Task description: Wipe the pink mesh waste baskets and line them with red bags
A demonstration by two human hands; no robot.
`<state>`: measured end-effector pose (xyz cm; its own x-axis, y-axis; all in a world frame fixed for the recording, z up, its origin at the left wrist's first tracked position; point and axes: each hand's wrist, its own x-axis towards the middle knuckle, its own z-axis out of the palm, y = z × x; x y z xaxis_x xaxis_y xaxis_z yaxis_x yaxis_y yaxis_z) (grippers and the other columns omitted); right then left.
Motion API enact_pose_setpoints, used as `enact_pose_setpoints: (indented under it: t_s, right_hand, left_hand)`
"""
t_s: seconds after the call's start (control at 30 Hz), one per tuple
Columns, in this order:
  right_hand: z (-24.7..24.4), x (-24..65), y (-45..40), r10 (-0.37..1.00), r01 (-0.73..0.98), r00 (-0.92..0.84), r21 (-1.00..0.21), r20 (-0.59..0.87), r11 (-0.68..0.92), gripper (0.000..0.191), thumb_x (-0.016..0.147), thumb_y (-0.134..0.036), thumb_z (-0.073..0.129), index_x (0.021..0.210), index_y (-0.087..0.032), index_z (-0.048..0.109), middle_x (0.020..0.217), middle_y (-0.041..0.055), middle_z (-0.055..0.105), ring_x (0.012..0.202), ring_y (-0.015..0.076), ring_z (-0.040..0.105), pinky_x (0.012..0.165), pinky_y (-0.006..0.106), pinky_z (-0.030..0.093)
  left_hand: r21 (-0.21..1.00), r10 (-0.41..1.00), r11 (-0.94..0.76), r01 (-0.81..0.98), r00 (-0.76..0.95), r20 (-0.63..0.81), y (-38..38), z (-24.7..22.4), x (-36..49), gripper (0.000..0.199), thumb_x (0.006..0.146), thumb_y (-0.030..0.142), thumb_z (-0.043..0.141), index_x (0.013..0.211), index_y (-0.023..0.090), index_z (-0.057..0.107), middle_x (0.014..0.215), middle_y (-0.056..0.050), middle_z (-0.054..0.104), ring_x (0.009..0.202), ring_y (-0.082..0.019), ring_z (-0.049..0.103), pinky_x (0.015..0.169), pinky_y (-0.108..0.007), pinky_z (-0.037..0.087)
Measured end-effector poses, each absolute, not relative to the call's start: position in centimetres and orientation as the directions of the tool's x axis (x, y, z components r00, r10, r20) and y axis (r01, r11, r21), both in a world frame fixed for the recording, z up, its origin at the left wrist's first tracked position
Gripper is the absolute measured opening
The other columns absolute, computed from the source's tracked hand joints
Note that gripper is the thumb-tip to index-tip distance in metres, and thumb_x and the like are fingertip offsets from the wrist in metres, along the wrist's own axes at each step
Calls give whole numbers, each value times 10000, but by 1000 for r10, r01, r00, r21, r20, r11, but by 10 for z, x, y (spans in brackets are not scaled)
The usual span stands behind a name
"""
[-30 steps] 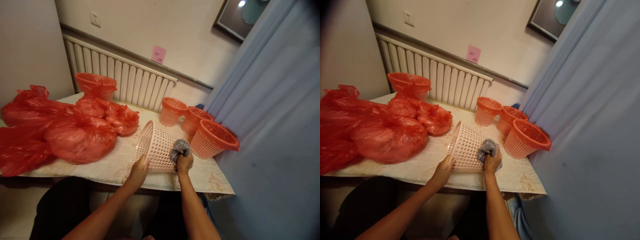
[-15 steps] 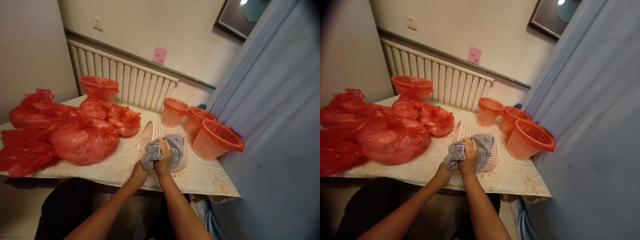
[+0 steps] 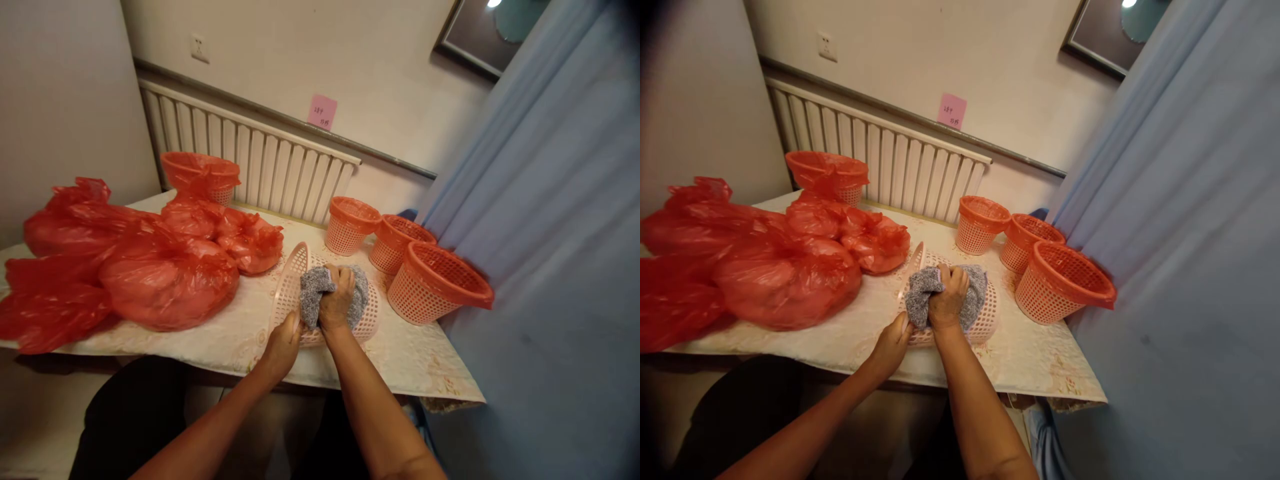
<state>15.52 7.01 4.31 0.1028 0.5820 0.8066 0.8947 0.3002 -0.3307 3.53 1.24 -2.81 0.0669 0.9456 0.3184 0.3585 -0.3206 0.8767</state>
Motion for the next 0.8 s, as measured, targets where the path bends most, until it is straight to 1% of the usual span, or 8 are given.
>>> enact_pose_setpoints:
  t_s: [0.1, 0.2, 0.3, 0.4, 0.47, 0.53, 0.63, 0.8]
  right_hand:
    - [38, 157, 60, 615, 871, 55, -338, 787, 356, 213, 909, -173, 425, 918, -177, 638, 867, 64, 564, 856, 212, 468, 819, 354, 396]
    - [37, 163, 47, 649, 834, -12, -351, 761, 427, 169, 869, -164, 465, 931, -179, 622, 899, 56, 568, 887, 204, 486, 831, 340, 412]
    - [34, 175, 41, 662, 864, -9, -327, 750, 382, 261, 837, -189, 512, 1077, -201, 614, 1122, 92, 549, 1066, 235, 473, 938, 395, 387]
    - [25, 187, 44, 656, 904, 84, -335, 750, 267, 414, 873, -244, 474, 1284, -236, 519, 1390, 129, 421, 1281, 301, 348, 1039, 519, 280]
    - [18, 193, 46, 668, 903, 143, -372, 731, 215, 480, 898, -256, 424, 1378, -233, 427, 1444, 141, 386, 1333, 315, 298, 1054, 554, 244]
    - [12, 194, 46, 682, 897, 179, -402, 709, 184, 491, 908, -249, 395, 1398, -225, 402, 1424, 142, 422, 1330, 314, 310, 1055, 553, 246]
    - [7, 192, 39, 682, 878, 211, -443, 701, 183, 432, 907, -244, 397, 1331, -217, 475, 1316, 134, 512, 1235, 291, 409, 1025, 504, 312]
    - [8, 186, 30, 648, 795, 204, -511, 734, 328, 315, 884, -193, 409, 1145, -157, 582, 1050, 114, 583, 1019, 231, 520, 915, 387, 426]
  left_hand:
    - [876, 946, -320, 361, 76, 314, 11, -33, 33, 174, 891, 264, 351, 872, 207, 514, 814, -55, 639, 786, -217, 616, 735, -331, 476]
    - [881, 950, -311, 356, 74, 305, 12, -36, 32, 201, 799, 132, 383, 916, 197, 532, 824, -44, 650, 808, -204, 616, 758, -317, 476]
    - [885, 951, -306, 350, 70, 301, 13, -38, 33, 275, 732, 79, 394, 937, 188, 541, 837, -44, 655, 820, -201, 615, 764, -313, 475]
    - [886, 950, -311, 344, 74, 304, 13, -37, 34, 205, 806, 142, 387, 923, 190, 549, 834, -57, 653, 817, -211, 617, 760, -321, 475]
    - [887, 950, -311, 342, 75, 304, 11, -37, 34, 189, 857, 214, 385, 938, 194, 555, 834, -64, 656, 838, -224, 619, 776, -333, 475]
    - [888, 949, -313, 336, 79, 304, 10, -37, 33, 209, 874, 247, 381, 967, 192, 560, 846, -71, 665, 864, -233, 623, 798, -344, 478]
    - [892, 947, -321, 319, 88, 310, 9, -38, 31, 274, 820, 157, 375, 1016, 184, 564, 918, -80, 682, 915, -227, 626, 829, -341, 482]
    - [901, 944, -329, 282, 122, 307, 8, -40, 28, 369, 697, 54, 387, 987, 173, 581, 911, -63, 694, 899, -212, 636, 817, -326, 492]
